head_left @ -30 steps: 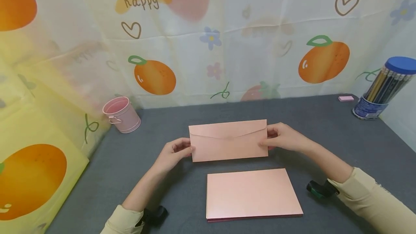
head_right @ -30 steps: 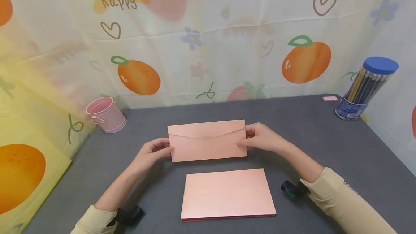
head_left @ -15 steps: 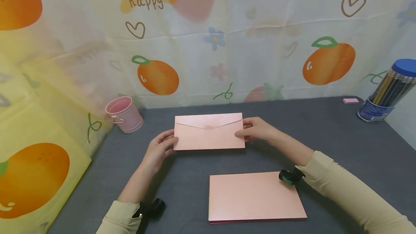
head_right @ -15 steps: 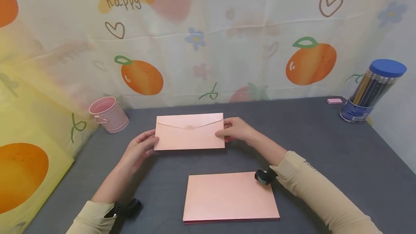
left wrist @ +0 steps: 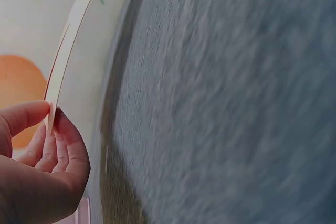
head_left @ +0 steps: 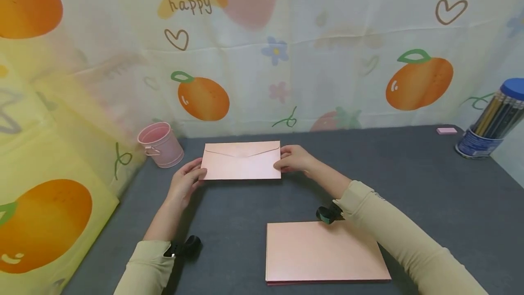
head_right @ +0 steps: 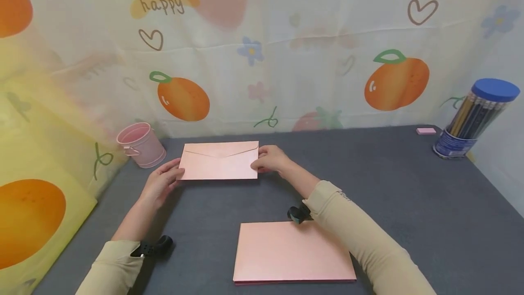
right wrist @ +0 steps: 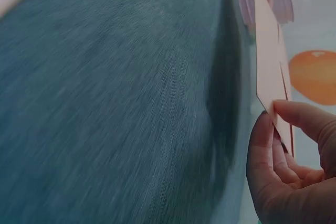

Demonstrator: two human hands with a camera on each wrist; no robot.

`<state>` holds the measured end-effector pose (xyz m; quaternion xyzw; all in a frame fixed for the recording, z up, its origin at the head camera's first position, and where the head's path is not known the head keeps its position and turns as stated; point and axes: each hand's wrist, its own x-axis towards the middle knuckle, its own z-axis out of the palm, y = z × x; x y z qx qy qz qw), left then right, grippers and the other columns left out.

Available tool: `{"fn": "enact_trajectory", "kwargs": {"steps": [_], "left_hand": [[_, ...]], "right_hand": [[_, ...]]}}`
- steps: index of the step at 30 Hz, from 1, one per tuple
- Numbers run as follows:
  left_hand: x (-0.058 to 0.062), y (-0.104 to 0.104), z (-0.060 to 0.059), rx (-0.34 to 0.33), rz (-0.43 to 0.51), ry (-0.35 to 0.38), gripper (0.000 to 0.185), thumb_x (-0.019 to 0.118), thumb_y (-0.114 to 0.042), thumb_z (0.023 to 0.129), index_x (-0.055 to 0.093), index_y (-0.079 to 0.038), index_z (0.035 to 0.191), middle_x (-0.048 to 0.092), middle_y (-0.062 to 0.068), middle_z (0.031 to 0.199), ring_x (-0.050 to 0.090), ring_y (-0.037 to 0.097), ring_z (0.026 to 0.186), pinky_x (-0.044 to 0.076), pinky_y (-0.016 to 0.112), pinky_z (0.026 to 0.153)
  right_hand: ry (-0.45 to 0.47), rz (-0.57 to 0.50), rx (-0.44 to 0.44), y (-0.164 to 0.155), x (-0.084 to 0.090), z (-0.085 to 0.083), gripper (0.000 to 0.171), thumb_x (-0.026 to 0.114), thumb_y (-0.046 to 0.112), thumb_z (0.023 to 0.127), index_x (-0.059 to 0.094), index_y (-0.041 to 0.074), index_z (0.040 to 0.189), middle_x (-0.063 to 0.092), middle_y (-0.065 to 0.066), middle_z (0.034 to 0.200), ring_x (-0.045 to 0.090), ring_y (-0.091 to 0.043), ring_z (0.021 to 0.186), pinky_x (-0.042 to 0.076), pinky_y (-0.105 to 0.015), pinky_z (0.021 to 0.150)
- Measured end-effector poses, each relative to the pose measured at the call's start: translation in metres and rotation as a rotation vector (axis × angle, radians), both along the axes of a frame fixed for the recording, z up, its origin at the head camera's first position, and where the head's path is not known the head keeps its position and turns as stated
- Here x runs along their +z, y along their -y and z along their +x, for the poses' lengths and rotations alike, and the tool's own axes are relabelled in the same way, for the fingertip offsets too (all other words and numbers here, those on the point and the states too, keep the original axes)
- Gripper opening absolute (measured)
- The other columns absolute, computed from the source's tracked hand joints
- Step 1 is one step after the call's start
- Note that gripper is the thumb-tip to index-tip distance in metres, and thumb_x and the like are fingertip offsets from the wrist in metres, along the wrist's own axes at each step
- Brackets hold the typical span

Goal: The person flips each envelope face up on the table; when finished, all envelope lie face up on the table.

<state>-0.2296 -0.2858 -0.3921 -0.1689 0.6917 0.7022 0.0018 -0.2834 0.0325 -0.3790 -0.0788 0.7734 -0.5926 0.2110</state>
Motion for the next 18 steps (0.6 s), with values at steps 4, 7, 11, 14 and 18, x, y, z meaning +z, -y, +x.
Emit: {"fn": "enact_trajectory", "kwargs": {"steps": [4, 7, 11, 14, 18], "left_hand": [[-0.003, 0.01, -0.006, 0.031, -0.031, 0.001, 0.056, 0.061, -0.002, 0.093, 0.041, -0.002, 0.146, 0.053, 0.009, 0.132, 0.059, -0.002, 0.082, 0.048, 0.018, 0.076], [-0.005, 0.015, -0.01, 0.052, -0.071, -0.003, 0.056, 0.061, -0.002, 0.093, 0.041, -0.001, 0.146, 0.051, 0.014, 0.133, 0.058, -0.002, 0.079, 0.047, 0.017, 0.075], [-0.007, 0.02, -0.014, 0.082, -0.165, -0.005, 0.054, 0.062, -0.003, 0.092, 0.044, 0.001, 0.143, 0.049, 0.018, 0.135, 0.055, 0.0, 0.082, 0.047, 0.017, 0.076], [-0.009, 0.023, -0.017, 0.11, -0.248, 0.001, 0.052, 0.064, -0.004, 0.091, 0.048, 0.001, 0.141, 0.05, 0.018, 0.135, 0.054, 0.007, 0.093, 0.046, 0.018, 0.077], [-0.015, 0.027, -0.02, 0.135, -0.351, -0.008, 0.05, 0.065, -0.004, 0.09, 0.052, 0.001, 0.138, 0.053, 0.019, 0.134, 0.052, 0.019, 0.109, 0.045, 0.019, 0.078]], "right_hand": [[-0.007, 0.014, -0.054, 0.02, -0.004, -0.007, 0.06, 0.07, -0.001, 0.079, 0.047, -0.007, 0.135, 0.064, -0.019, 0.11, 0.064, -0.016, 0.08, 0.057, -0.032, 0.077], [-0.011, 0.027, -0.088, 0.032, -0.007, -0.011, 0.06, 0.07, -0.001, 0.079, 0.049, -0.005, 0.134, 0.064, -0.02, 0.111, 0.064, -0.017, 0.079, 0.057, -0.031, 0.076], [-0.033, 0.072, -0.104, 0.042, -0.01, -0.014, 0.059, 0.071, 0.0, 0.079, 0.05, -0.003, 0.135, 0.066, -0.018, 0.11, 0.065, -0.015, 0.076, 0.057, -0.03, 0.073], [-0.063, 0.128, -0.105, 0.048, -0.011, -0.016, 0.058, 0.072, 0.002, 0.08, 0.052, -0.002, 0.134, 0.068, -0.016, 0.106, 0.067, -0.016, 0.074, 0.057, -0.03, 0.072], [-0.101, 0.19, -0.105, 0.055, -0.012, -0.019, 0.056, 0.072, 0.002, 0.08, 0.054, -0.001, 0.133, 0.069, -0.014, 0.103, 0.069, -0.017, 0.075, 0.056, -0.03, 0.073]]}}
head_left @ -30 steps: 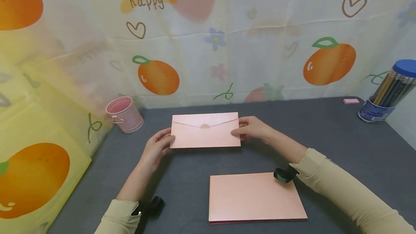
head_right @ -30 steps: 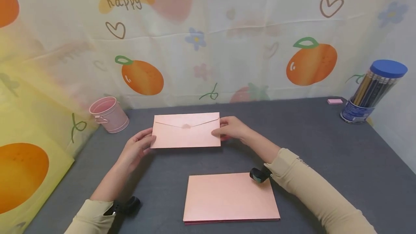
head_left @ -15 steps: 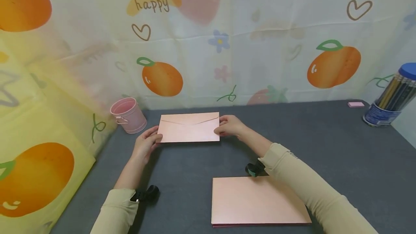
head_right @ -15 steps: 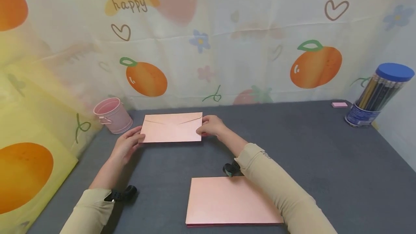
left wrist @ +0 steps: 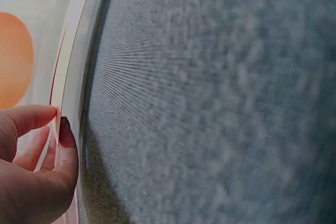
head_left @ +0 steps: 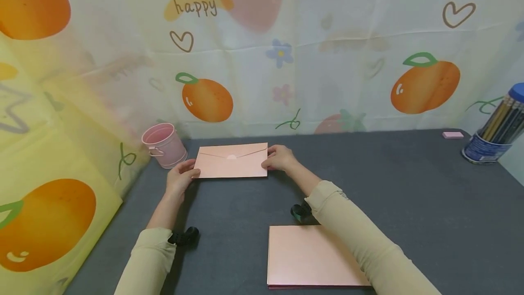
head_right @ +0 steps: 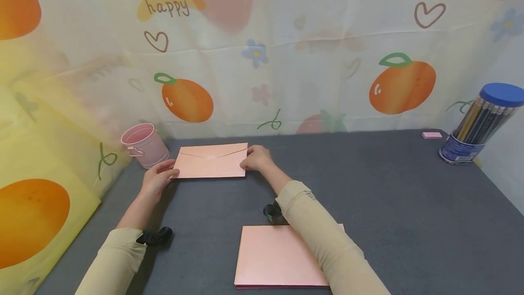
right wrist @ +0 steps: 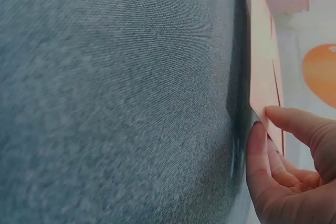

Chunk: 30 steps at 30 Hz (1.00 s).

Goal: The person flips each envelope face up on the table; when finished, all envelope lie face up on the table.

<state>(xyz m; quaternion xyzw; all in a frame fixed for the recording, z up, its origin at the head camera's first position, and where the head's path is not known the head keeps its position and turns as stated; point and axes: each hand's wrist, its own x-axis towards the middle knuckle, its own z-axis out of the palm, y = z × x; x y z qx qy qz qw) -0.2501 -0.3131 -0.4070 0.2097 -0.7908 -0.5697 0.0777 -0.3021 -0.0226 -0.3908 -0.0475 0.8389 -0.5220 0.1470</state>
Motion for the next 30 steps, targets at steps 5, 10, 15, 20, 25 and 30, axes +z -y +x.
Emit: {"fn": "enact_trajectory", "kwargs": {"steps": [5, 10, 15, 20, 25, 30], "left_hand": [[-0.004, 0.002, -0.001, 0.022, -0.127, -0.016, 0.046, 0.066, -0.004, 0.088, 0.056, 0.001, 0.133, 0.056, 0.02, 0.131, 0.051, 0.027, 0.118, 0.045, 0.029, 0.087], [-0.002, -0.001, -0.002, 0.019, -0.238, -0.021, 0.042, 0.067, -0.006, 0.086, 0.061, 0.001, 0.127, 0.059, 0.021, 0.127, 0.053, 0.03, 0.117, 0.043, 0.038, 0.092], [-0.003, -0.002, -0.002, 0.013, -0.306, -0.021, 0.04, 0.068, -0.007, 0.086, 0.062, 0.001, 0.124, 0.061, 0.022, 0.123, 0.055, 0.031, 0.113, 0.042, 0.039, 0.094], [-0.004, -0.002, 0.001, 0.008, -0.325, -0.013, 0.041, 0.068, -0.008, 0.084, 0.063, 0.001, 0.123, 0.062, 0.021, 0.119, 0.056, 0.03, 0.108, 0.042, 0.034, 0.086], [-0.005, -0.002, 0.002, -0.007, -0.37, -0.007, 0.039, 0.067, -0.01, 0.085, 0.063, 0.001, 0.122, 0.063, 0.021, 0.116, 0.056, 0.03, 0.105, 0.042, 0.034, 0.083], [-0.007, -0.002, 0.001, -0.033, -0.429, -0.015, 0.038, 0.066, -0.011, 0.086, 0.064, 0.001, 0.121, 0.064, 0.021, 0.113, 0.057, 0.032, 0.105, 0.043, 0.037, 0.084]], "right_hand": [[-0.026, 0.045, 0.006, 0.007, -0.002, -0.001, 0.057, 0.071, 0.003, 0.08, 0.054, -0.001, 0.134, 0.07, -0.011, 0.1, 0.068, -0.015, 0.073, 0.055, -0.03, 0.074], [-0.054, 0.144, -0.006, 0.011, -0.002, -0.001, 0.057, 0.073, 0.006, 0.079, 0.055, 0.001, 0.133, 0.071, -0.008, 0.095, 0.066, -0.014, 0.072, 0.052, -0.03, 0.076], [-0.073, 0.204, -0.002, 0.014, -0.002, -0.003, 0.056, 0.073, 0.008, 0.078, 0.056, 0.001, 0.13, 0.071, -0.006, 0.096, 0.065, -0.016, 0.078, 0.051, -0.03, 0.078], [-0.105, 0.245, 0.005, 0.015, -0.004, -0.002, 0.053, 0.072, 0.008, 0.076, 0.058, 0.0, 0.126, 0.069, -0.005, 0.089, 0.059, -0.02, 0.085, 0.048, -0.029, 0.075], [-0.114, 0.263, 0.005, 0.017, -0.005, -0.002, 0.053, 0.072, 0.008, 0.075, 0.059, 0.0, 0.126, 0.066, -0.003, 0.083, 0.056, -0.02, 0.085, 0.046, -0.027, 0.07], [-0.118, 0.276, -0.005, 0.017, -0.005, -0.002, 0.051, 0.072, 0.009, 0.076, 0.061, 0.001, 0.126, 0.066, -0.004, 0.083, 0.057, -0.02, 0.081, 0.046, -0.028, 0.067]]}}
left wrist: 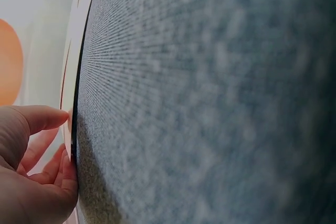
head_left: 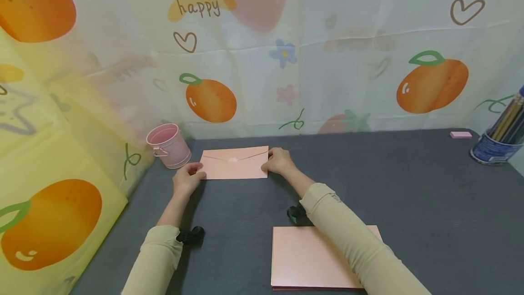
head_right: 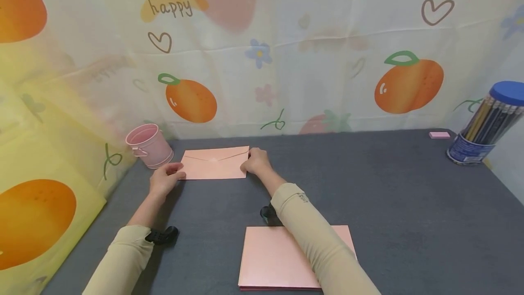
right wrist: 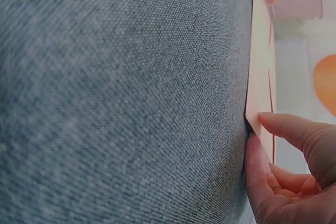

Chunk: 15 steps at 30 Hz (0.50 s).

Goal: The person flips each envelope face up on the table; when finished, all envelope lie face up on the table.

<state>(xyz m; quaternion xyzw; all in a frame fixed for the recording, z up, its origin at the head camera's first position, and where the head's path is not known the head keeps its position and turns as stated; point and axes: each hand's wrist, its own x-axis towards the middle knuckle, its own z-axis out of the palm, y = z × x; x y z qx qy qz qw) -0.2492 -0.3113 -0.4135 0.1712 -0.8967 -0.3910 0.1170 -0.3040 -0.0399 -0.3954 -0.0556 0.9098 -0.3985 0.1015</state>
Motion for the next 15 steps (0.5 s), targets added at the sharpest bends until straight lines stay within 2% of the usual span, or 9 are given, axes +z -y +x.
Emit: {"fn": "enact_trajectory", "kwargs": {"steps": [8, 15], "left_hand": [[-0.0029, -0.0001, -0.0024, -0.017, -0.03, 0.008, 0.038, 0.064, -0.013, 0.087, 0.064, 0.0, 0.122, 0.064, 0.021, 0.111, 0.057, 0.031, 0.103, 0.043, 0.036, 0.082], [-0.001, -0.0014, 0.0, -0.016, -0.052, 0.014, 0.037, 0.06, -0.014, 0.088, 0.063, 0.0, 0.122, 0.064, 0.021, 0.111, 0.056, 0.032, 0.104, 0.042, 0.039, 0.085]], "right_hand": [[-0.027, 0.009, -0.018, 0.0001, -0.0003, 0.001, 0.044, 0.072, 0.009, 0.077, 0.064, 0.001, 0.12, 0.066, -0.005, 0.083, 0.056, -0.021, 0.079, 0.045, -0.029, 0.066], [-0.032, 0.011, -0.012, 0.0011, -0.0019, 0.0024, 0.047, 0.071, 0.009, 0.077, 0.063, 0.0, 0.123, 0.067, -0.006, 0.086, 0.057, -0.022, 0.084, 0.048, -0.03, 0.069]]}}
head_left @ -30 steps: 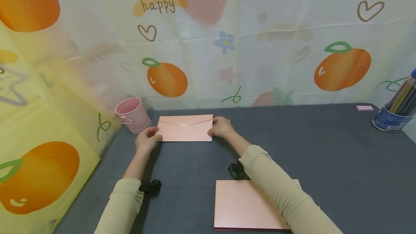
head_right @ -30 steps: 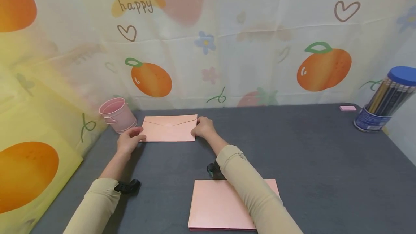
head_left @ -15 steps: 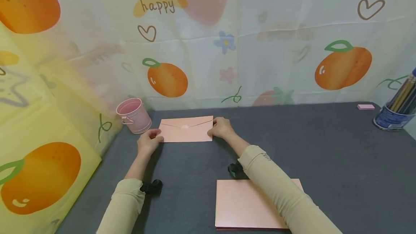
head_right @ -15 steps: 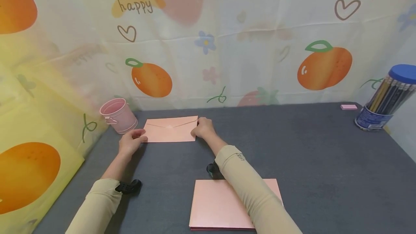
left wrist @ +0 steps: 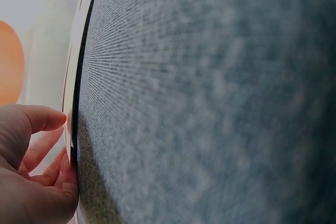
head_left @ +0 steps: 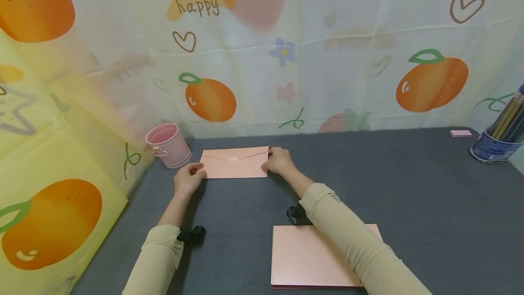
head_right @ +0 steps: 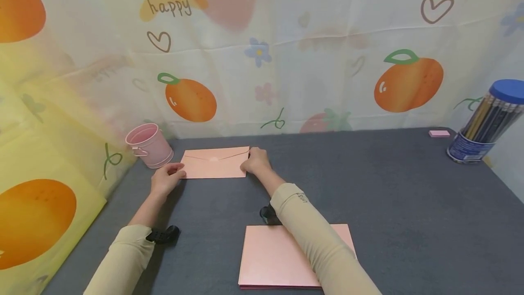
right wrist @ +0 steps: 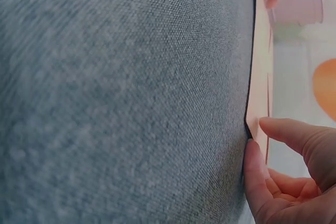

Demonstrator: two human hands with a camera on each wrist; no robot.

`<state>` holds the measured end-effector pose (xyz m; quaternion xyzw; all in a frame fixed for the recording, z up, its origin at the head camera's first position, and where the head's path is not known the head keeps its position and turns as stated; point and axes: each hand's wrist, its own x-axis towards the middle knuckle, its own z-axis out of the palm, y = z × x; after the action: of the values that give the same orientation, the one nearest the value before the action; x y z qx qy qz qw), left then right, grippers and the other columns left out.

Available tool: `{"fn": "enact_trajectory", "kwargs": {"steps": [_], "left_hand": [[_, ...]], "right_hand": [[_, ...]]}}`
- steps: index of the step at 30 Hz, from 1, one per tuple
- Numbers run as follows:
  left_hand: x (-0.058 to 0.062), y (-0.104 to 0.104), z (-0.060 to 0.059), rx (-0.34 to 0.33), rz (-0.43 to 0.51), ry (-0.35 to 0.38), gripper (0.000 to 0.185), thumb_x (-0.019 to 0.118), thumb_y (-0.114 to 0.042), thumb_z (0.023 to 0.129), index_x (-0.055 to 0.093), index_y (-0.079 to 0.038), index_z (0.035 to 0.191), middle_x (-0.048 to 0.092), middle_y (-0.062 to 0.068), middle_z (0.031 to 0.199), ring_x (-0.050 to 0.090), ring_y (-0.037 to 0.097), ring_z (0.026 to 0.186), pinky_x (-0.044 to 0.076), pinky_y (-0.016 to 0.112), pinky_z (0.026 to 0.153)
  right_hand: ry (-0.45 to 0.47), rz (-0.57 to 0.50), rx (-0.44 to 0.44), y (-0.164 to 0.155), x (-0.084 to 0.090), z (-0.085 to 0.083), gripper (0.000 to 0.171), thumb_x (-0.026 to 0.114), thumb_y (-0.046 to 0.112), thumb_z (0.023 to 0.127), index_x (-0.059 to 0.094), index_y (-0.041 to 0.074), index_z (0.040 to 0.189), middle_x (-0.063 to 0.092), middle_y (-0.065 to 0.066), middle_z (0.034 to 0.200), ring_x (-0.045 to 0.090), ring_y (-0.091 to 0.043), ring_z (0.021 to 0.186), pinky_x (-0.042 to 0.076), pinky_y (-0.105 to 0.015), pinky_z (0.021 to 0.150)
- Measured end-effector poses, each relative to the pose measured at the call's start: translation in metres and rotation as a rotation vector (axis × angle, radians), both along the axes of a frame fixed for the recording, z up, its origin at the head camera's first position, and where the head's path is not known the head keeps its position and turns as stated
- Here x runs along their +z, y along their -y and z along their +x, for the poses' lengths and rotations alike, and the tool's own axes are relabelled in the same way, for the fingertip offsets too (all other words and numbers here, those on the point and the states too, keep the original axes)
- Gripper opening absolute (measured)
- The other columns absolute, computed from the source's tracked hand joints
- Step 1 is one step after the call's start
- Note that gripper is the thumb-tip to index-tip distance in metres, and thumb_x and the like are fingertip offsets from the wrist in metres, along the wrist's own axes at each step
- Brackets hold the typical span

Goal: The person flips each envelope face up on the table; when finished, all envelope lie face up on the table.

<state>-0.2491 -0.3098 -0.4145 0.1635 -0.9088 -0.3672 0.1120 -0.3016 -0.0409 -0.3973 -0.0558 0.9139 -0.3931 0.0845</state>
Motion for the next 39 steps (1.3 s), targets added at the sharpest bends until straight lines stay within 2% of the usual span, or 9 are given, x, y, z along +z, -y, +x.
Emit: {"fn": "enact_trajectory", "kwargs": {"steps": [3, 6, 10, 14, 17, 20, 27, 34, 39], "left_hand": [[0.001, -0.002, 0.002, -0.011, 0.0, 0.008, 0.038, 0.059, -0.014, 0.088, 0.063, 0.001, 0.122, 0.063, 0.02, 0.109, 0.056, 0.032, 0.102, 0.042, 0.037, 0.082], [0.003, -0.004, 0.003, -0.014, 0.008, -0.004, 0.037, 0.059, -0.014, 0.088, 0.064, 0.0, 0.122, 0.062, 0.02, 0.107, 0.055, 0.031, 0.1, 0.042, 0.036, 0.08], [0.007, -0.009, 0.004, -0.027, 0.006, -0.069, 0.033, 0.059, -0.015, 0.091, 0.066, -0.001, 0.12, 0.064, 0.021, 0.111, 0.057, 0.032, 0.105, 0.044, 0.041, 0.088], [0.015, -0.024, 0.006, -0.098, 0.03, -0.139, 0.031, 0.058, -0.013, 0.093, 0.066, -0.002, 0.121, 0.062, 0.02, 0.119, 0.057, 0.032, 0.114, 0.045, 0.045, 0.095], [0.023, -0.043, 0.01, -0.169, 0.066, -0.165, 0.03, 0.058, -0.013, 0.093, 0.066, -0.004, 0.121, 0.062, 0.016, 0.121, 0.057, 0.03, 0.115, 0.047, 0.043, 0.095], [0.03, -0.062, 0.018, -0.246, 0.115, -0.19, 0.027, 0.059, -0.013, 0.094, 0.067, -0.007, 0.119, 0.063, 0.011, 0.12, 0.059, 0.026, 0.111, 0.05, 0.042, 0.092], [0.038, -0.103, 0.042, -0.467, 0.195, -0.267, 0.02, 0.065, -0.007, 0.093, 0.071, -0.007, 0.111, 0.068, 0.006, 0.111, 0.064, 0.021, 0.1, 0.052, 0.042, 0.088], [0.034, -0.132, 0.069, -0.713, 0.171, -0.208, 0.02, 0.066, -0.008, 0.093, 0.07, -0.011, 0.112, 0.07, 0.008, 0.109, 0.064, 0.016, 0.096, 0.052, 0.042, 0.086], [0.032, -0.147, 0.085, -0.875, 0.143, -0.144, 0.021, 0.065, -0.01, 0.094, 0.068, -0.008, 0.115, 0.068, 0.007, 0.11, 0.063, 0.013, 0.096, 0.053, 0.038, 0.086]], "right_hand": [[0.008, -0.002, 0.007, -0.004, 0.0, 0.001, 0.049, 0.07, 0.011, 0.078, 0.061, 0.0, 0.126, 0.069, -0.007, 0.092, 0.059, -0.022, 0.086, 0.05, -0.033, 0.074], [0.019, -0.026, 0.029, -0.01, 0.003, 0.002, 0.048, 0.068, 0.016, 0.085, 0.058, 0.0, 0.13, 0.068, -0.009, 0.1, 0.063, -0.022, 0.085, 0.052, -0.036, 0.08], [0.002, -0.081, 0.063, -0.02, 0.011, 0.005, 0.046, 0.063, 0.021, 0.094, 0.054, -0.001, 0.133, 0.064, -0.013, 0.112, 0.065, -0.025, 0.09, 0.052, -0.04, 0.084], [-0.041, -0.137, 0.094, -0.033, 0.025, 0.008, 0.044, 0.06, 0.023, 0.095, 0.055, 0.002, 0.134, 0.061, -0.015, 0.118, 0.065, -0.028, 0.09, 0.052, -0.038, 0.079], [-0.054, -0.18, 0.119, -0.045, 0.033, 0.012, 0.042, 0.059, 0.023, 0.095, 0.056, 0.005, 0.133, 0.061, -0.013, 0.119, 0.067, -0.031, 0.087, 0.053, -0.035, 0.073], [-0.064, -0.19, 0.137, -0.057, 0.037, 0.019, 0.04, 0.059, 0.023, 0.095, 0.058, 0.009, 0.132, 0.061, -0.01, 0.119, 0.064, -0.031, 0.093, 0.051, -0.034, 0.072], [-0.059, -0.161, 0.211, -0.089, 0.042, 0.041, 0.034, 0.059, 0.023, 0.096, 0.062, 0.01, 0.128, 0.063, -0.006, 0.115, 0.06, -0.025, 0.105, 0.049, -0.04, 0.083], [-0.086, -0.103, 0.369, -0.123, 0.037, 0.074, 0.029, 0.062, 0.021, 0.096, 0.065, 0.01, 0.122, 0.065, -0.003, 0.113, 0.062, -0.022, 0.099, 0.051, -0.038, 0.081], [-0.157, -0.071, 0.504, -0.144, 0.03, 0.098, 0.026, 0.063, 0.018, 0.095, 0.066, 0.006, 0.118, 0.066, -0.007, 0.113, 0.061, -0.017, 0.093, 0.051, -0.033, 0.079]]}}
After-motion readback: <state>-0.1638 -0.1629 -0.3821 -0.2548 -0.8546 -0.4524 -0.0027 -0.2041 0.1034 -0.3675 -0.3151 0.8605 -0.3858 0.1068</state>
